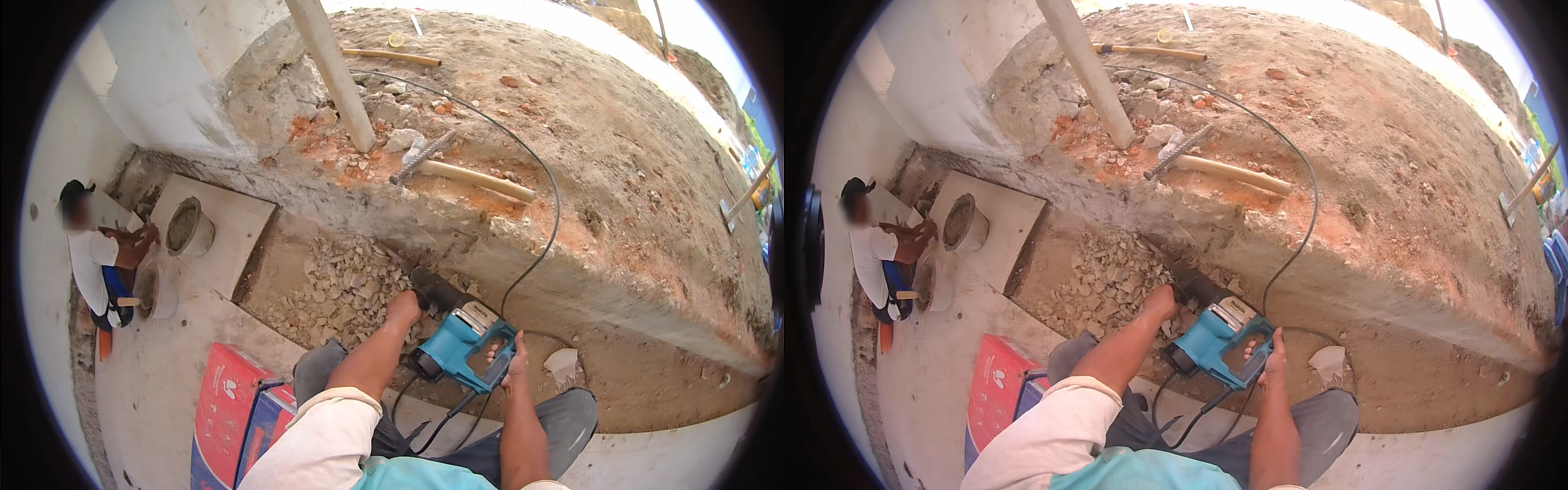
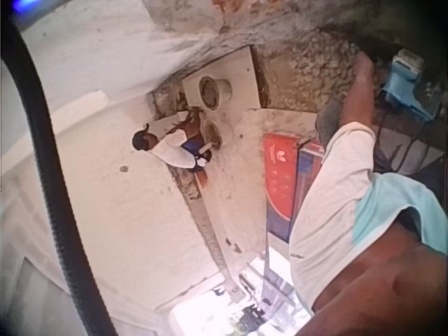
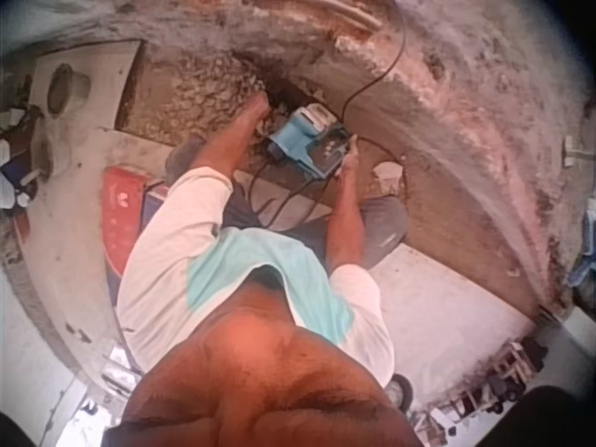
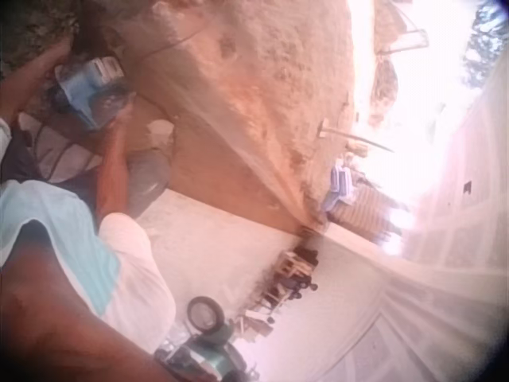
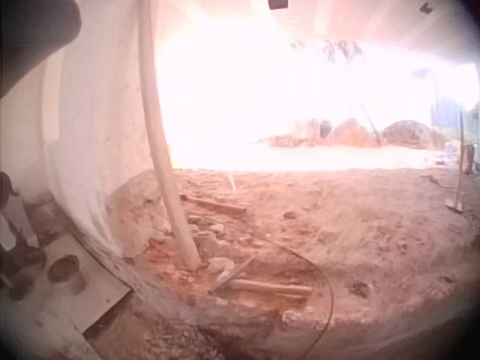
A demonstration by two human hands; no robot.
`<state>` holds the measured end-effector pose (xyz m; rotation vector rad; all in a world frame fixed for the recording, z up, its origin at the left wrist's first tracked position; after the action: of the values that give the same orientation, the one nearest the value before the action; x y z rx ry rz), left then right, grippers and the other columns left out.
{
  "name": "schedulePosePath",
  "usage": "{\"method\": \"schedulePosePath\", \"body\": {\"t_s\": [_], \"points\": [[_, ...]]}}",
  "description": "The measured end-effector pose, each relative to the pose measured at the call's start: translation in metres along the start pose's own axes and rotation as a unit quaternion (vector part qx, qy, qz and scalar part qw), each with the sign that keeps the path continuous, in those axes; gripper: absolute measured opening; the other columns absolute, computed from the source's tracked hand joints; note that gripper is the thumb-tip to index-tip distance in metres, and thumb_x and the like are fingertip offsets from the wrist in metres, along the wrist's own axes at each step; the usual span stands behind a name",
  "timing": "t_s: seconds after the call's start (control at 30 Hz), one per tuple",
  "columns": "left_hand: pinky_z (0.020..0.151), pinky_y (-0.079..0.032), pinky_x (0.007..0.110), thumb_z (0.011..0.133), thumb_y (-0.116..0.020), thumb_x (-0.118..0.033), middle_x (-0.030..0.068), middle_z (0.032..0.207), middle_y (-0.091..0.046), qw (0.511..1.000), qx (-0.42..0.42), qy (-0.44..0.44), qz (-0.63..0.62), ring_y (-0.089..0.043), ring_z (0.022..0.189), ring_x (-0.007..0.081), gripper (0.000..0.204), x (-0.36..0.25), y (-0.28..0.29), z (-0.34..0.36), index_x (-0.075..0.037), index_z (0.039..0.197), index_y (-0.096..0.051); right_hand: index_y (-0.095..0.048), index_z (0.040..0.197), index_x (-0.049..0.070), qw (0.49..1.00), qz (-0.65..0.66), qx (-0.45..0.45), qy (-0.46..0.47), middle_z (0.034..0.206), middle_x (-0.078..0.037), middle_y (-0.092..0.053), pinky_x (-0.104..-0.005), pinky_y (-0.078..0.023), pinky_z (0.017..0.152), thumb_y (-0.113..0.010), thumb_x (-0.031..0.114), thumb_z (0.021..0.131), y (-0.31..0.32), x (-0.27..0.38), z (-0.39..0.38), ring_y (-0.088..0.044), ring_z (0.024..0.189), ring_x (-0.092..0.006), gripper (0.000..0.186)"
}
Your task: The person uses a rotary hammer drill to break up and drill into a concrete ledge at a construction site.
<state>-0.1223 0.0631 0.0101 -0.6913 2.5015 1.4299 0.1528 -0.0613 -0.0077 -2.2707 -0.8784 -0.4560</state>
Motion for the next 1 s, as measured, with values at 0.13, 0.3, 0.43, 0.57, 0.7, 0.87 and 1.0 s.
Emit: {"method": "schedulePosePath", "body": {"t_s": [0.13, 0.3, 0.43, 0.57, 0.7, 0.87, 1.0], "points": [[0.082, -0.052, 0.045, 0.074, -0.074, -0.018, 0.0218, 0.102, -0.067, 1.000, -0.002, -0.005, 0.003, -0.064, 0.097, 0.0386, 0.031, 0.018, -0.009, 0.013, 0.002, 0.096, -0.068, -0.059, 0.086, -0.001, 0.999, -0.036, 0.022, -0.033, 0.068, -0.013, -0.061, -0.0328, -0.053, 0.049, -0.055, 0.075, 0.079, -0.004, 0.006, 0.016, -0.060, 0.054, -0.0235, 0.076], [0.086, -0.049, 0.044, 0.068, -0.081, -0.036, 0.0221, 0.104, -0.067, 0.999, -0.004, 0.026, -0.019, -0.062, 0.101, 0.0382, 0.052, 0.047, -0.011, 0.037, -0.002, 0.105, -0.068, -0.061, 0.074, 0.001, 0.996, -0.084, -0.002, -0.035, 0.061, -0.012, -0.060, -0.0334, -0.053, 0.050, -0.055, 0.074, 0.079, -0.022, -0.005, 0.039, -0.060, 0.051, -0.0245, 0.074], [0.087, -0.049, 0.044, 0.070, -0.080, -0.039, 0.0213, 0.105, -0.067, 1.000, 0.003, 0.015, 0.010, -0.062, 0.102, 0.0367, 0.054, 0.076, -0.005, 0.047, -0.002, 0.107, -0.067, -0.060, 0.086, 0.000, 0.997, -0.064, 0.001, -0.031, 0.067, -0.013, -0.062, -0.0348, -0.053, 0.052, -0.053, 0.069, 0.084, -0.035, -0.037, 0.037, -0.061, 0.054, -0.0250, 0.070], [0.088, -0.049, 0.043, 0.071, -0.078, -0.044, 0.0201, 0.107, -0.067, 0.998, 0.024, 0.031, 0.050, -0.062, 0.103, 0.0356, 0.058, 0.077, -0.017, 0.051, 0.000, 0.108, -0.066, -0.057, 0.100, 0.001, 0.998, -0.054, -0.010, -0.026, 0.072, -0.013, -0.063, -0.0376, -0.053, 0.053, -0.056, 0.061, 0.087, -0.031, -0.035, 0.035, -0.061, 0.057, -0.0258, 0.061], [0.088, -0.050, 0.042, 0.072, -0.077, -0.045, 0.0208, 0.110, -0.066, 0.997, 0.039, 0.023, 0.064, -0.062, 0.104, 0.0362, 0.059, 0.095, -0.024, 0.067, 0.000, 0.109, -0.067, -0.058, 0.099, 0.002, 0.998, -0.059, -0.008, -0.031, 0.072, -0.013, -0.062, -0.0379, -0.053, 0.053, -0.057, 0.062, 0.087, -0.038, -0.038, 0.034, -0.062, 0.058, -0.0257, 0.061], [0.094, -0.050, 0.044, 0.076, -0.073, -0.054, 0.0153, 0.123, -0.062, 0.990, 0.071, 0.079, 0.089, -0.060, 0.110, 0.0352, 0.065, 0.074, -0.018, 0.063, -0.008, 0.122, -0.062, -0.057, 0.099, 0.002, 0.997, -0.061, -0.009, -0.036, 0.073, -0.013, -0.063, -0.0384, -0.053, 0.052, -0.059, 0.063, 0.085, -0.038, -0.038, 0.022, -0.062, 0.057, -0.0255, 0.062], [0.093, -0.050, 0.043, 0.075, -0.075, -0.048, 0.0144, 0.123, -0.062, 0.997, 0.029, 0.068, 0.036, -0.060, 0.110, 0.0344, 0.062, 0.079, -0.013, 0.048, -0.009, 0.121, -0.063, -0.055, 0.104, 0.002, 0.996, -0.089, -0.008, -0.021, 0.075, -0.014, -0.063, -0.0380, -0.054, 0.051, -0.060, 0.062, 0.085, -0.051, -0.028, -0.003, -0.062, 0.057, -0.0255, 0.063]]}}
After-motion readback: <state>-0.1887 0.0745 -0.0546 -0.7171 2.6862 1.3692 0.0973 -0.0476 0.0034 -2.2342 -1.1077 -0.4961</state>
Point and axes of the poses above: each hand's wrist, its own z-axis towards the middle knuckle, its own y-axis out of the back of the hand, x = y × z, the point moved 2 cm from there along z, towards the middle knuckle
